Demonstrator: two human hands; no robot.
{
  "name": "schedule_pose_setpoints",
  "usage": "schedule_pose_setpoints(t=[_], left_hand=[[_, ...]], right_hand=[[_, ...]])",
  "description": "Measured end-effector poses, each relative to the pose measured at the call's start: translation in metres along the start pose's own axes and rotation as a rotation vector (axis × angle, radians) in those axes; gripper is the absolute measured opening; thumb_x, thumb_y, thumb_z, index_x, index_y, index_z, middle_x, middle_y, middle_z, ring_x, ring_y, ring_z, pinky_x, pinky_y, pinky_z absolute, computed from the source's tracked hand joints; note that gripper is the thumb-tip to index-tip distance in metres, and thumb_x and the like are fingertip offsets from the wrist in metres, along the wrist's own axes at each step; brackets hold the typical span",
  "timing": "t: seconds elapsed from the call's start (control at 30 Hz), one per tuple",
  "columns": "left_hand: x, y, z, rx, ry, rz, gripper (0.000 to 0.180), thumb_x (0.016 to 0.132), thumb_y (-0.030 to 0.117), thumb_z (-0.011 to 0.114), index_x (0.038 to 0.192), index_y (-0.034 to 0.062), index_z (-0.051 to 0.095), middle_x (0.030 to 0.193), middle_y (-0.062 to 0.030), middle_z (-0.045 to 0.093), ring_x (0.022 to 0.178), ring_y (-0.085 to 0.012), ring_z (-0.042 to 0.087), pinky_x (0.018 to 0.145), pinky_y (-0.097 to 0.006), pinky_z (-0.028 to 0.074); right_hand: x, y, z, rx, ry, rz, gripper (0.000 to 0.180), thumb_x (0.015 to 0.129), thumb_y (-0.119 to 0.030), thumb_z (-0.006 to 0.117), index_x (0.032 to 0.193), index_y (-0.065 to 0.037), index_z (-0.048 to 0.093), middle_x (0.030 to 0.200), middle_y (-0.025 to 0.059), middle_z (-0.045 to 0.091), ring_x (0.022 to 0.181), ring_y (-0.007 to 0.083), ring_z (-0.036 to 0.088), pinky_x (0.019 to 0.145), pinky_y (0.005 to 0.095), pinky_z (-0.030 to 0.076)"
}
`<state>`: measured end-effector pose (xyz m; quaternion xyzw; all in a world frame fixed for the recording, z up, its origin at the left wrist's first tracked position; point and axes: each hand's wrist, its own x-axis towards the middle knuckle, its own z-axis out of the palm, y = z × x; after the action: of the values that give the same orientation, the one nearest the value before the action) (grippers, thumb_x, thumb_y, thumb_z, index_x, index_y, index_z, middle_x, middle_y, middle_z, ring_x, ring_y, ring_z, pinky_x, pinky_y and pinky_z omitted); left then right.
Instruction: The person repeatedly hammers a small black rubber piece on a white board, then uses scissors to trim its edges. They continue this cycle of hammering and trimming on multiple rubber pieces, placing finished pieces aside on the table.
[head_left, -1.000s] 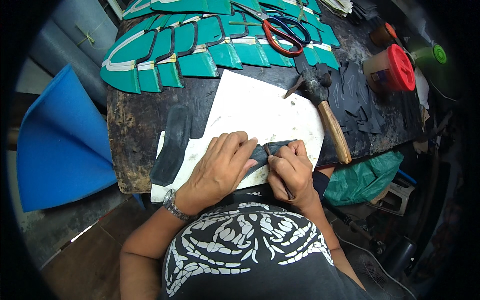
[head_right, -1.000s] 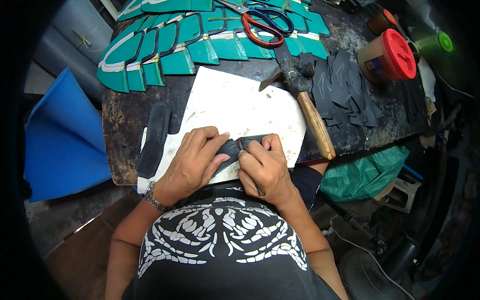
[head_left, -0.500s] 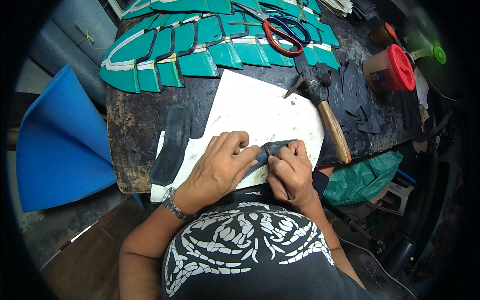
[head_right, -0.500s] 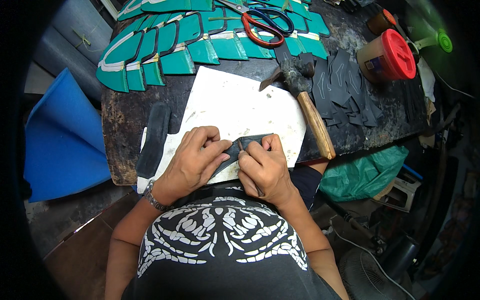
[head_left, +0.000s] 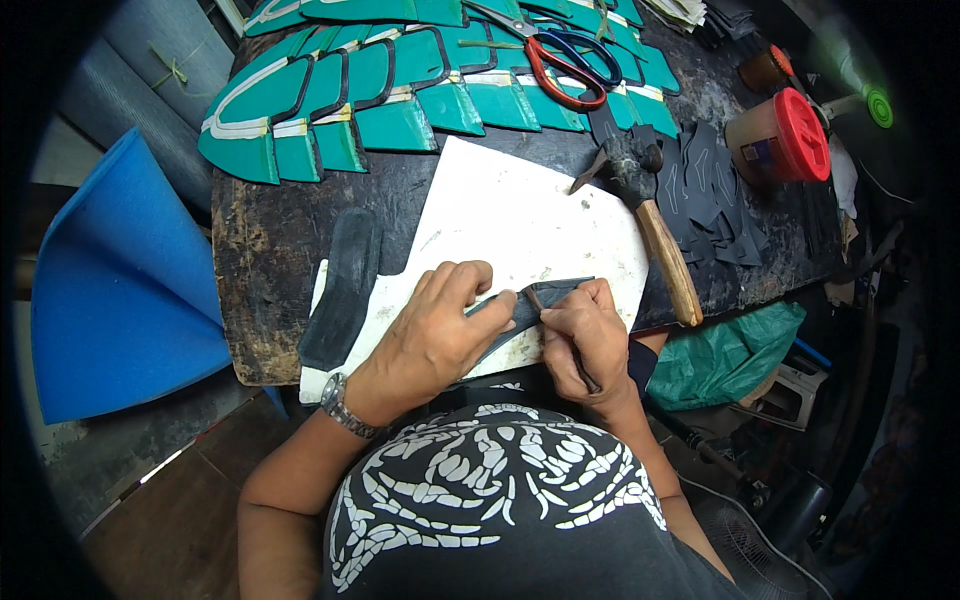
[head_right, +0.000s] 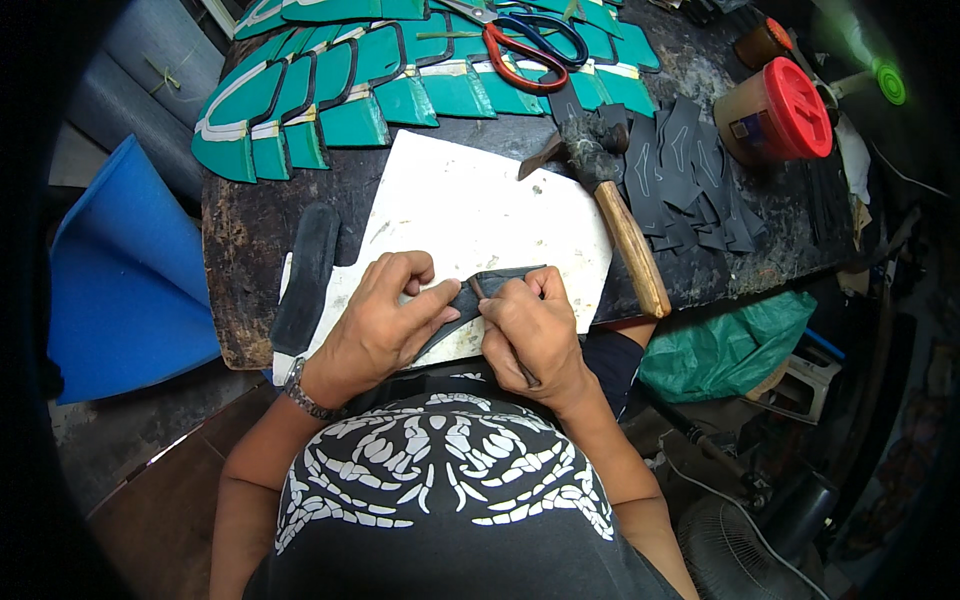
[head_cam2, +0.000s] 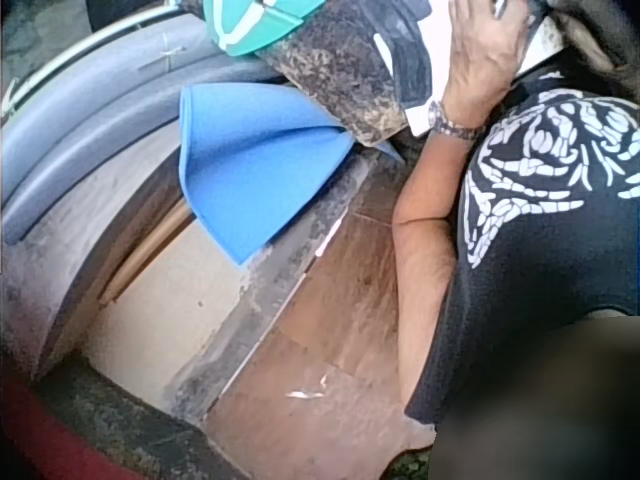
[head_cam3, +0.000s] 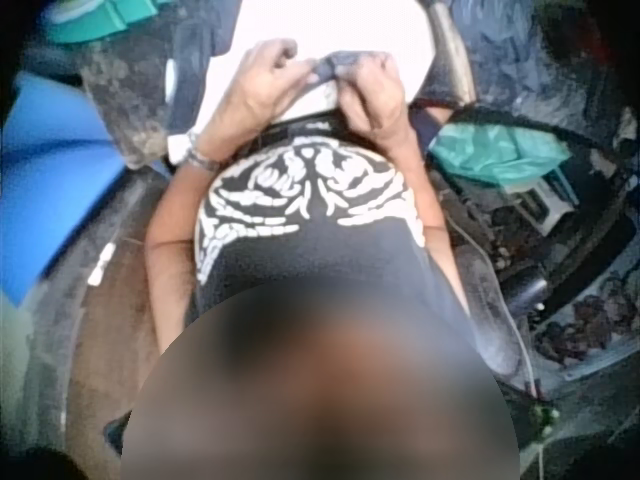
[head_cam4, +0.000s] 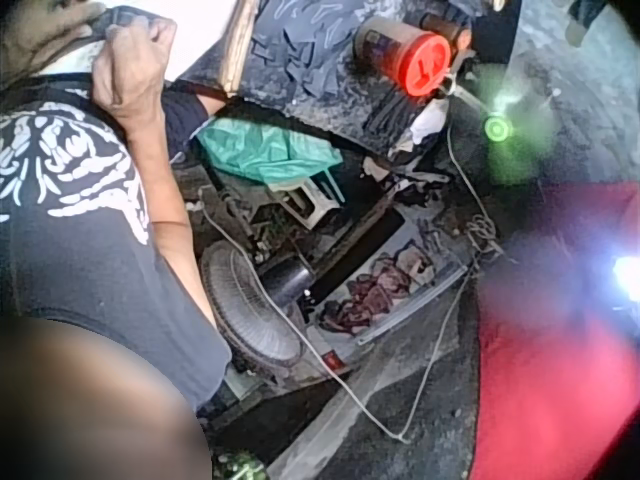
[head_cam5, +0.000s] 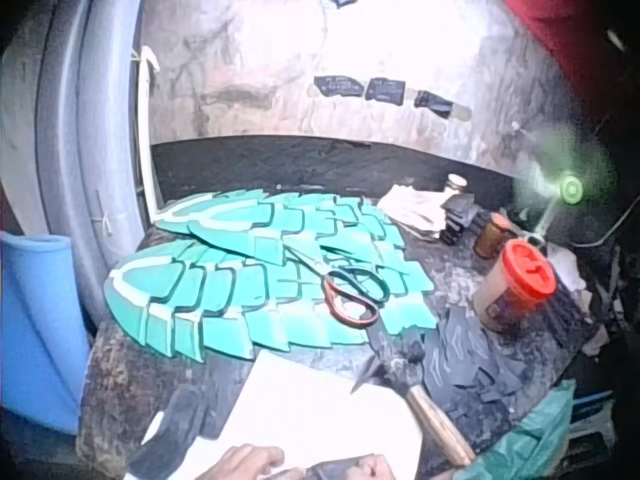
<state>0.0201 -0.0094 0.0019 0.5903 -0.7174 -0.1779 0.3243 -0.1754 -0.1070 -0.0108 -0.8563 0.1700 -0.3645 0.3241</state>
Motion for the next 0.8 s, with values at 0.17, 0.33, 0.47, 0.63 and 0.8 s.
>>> schedule_pose_setpoints(t=[0.17, 0.33, 0.47, 0.63, 0.8], left_hand=[[0.0025, 0.0005, -0.0012, -0.026, 0.010, -0.034, 0.035, 0.090, 0.013, 0.075, 0.119, 0.0007, 0.062, 0.112, -0.0144, 0.056, 0.099, -0.0290, 0.058, 0.086, -0.040, 0.048], [0.0029, 0.0026, -0.0008, -0.045, 0.050, -0.052, 0.033, 0.086, 0.009, 0.079, 0.117, 0.0006, 0.067, 0.110, -0.0131, 0.056, 0.097, -0.0282, 0.058, 0.087, -0.039, 0.050], [0.0009, 0.0016, 0.0004, -0.021, 0.020, -0.030, 0.031, 0.086, 0.007, 0.079, 0.114, 0.0019, 0.068, 0.111, -0.0138, 0.056, 0.099, -0.0287, 0.058, 0.087, -0.039, 0.051], [-0.0009, -0.0004, 0.0039, 0.005, 0.046, 0.003, 0.028, 0.086, 0.007, 0.079, 0.111, 0.0022, 0.068, 0.112, -0.0138, 0.056, 0.099, -0.0286, 0.058, 0.085, -0.038, 0.051], [-0.0017, -0.0005, 0.0024, 0.037, 0.032, 0.015, 0.028, 0.087, 0.008, 0.078, 0.112, 0.0027, 0.067, 0.112, -0.0137, 0.056, 0.100, -0.0286, 0.058, 0.086, -0.038, 0.050]], right_hand=[[0.0000, -0.0007, -0.0027, -0.016, -0.030, 0.016, 0.027, 0.068, 0.009, 0.066, 0.094, 0.000, 0.064, 0.071, 0.0062, 0.053, 0.058, 0.0253, 0.048, 0.069, 0.0379, 0.039], [-0.0001, -0.0030, 0.0003, -0.121, -0.050, -0.018, 0.028, 0.069, 0.008, 0.070, 0.096, 0.000, 0.065, 0.070, 0.0060, 0.051, 0.059, 0.0248, 0.047, 0.070, 0.0374, 0.038], [-0.0014, -0.0028, 0.0024, -0.165, -0.047, -0.047, 0.033, 0.071, 0.008, 0.071, 0.102, 0.000, 0.064, 0.071, 0.0056, 0.050, 0.059, 0.0236, 0.047, 0.070, 0.0368, 0.038], [-0.0032, -0.0012, 0.0045, -0.180, -0.034, -0.080, 0.040, 0.071, 0.011, 0.070, 0.108, 0.001, 0.062, 0.071, 0.0048, 0.049, 0.059, 0.0221, 0.048, 0.068, 0.0368, 0.038], [-0.0034, 0.0006, 0.0048, -0.162, 0.010, -0.065, 0.039, 0.070, 0.014, 0.068, 0.105, 0.001, 0.061, 0.070, 0.0053, 0.050, 0.057, 0.0224, 0.049, 0.067, 0.0364, 0.039]])
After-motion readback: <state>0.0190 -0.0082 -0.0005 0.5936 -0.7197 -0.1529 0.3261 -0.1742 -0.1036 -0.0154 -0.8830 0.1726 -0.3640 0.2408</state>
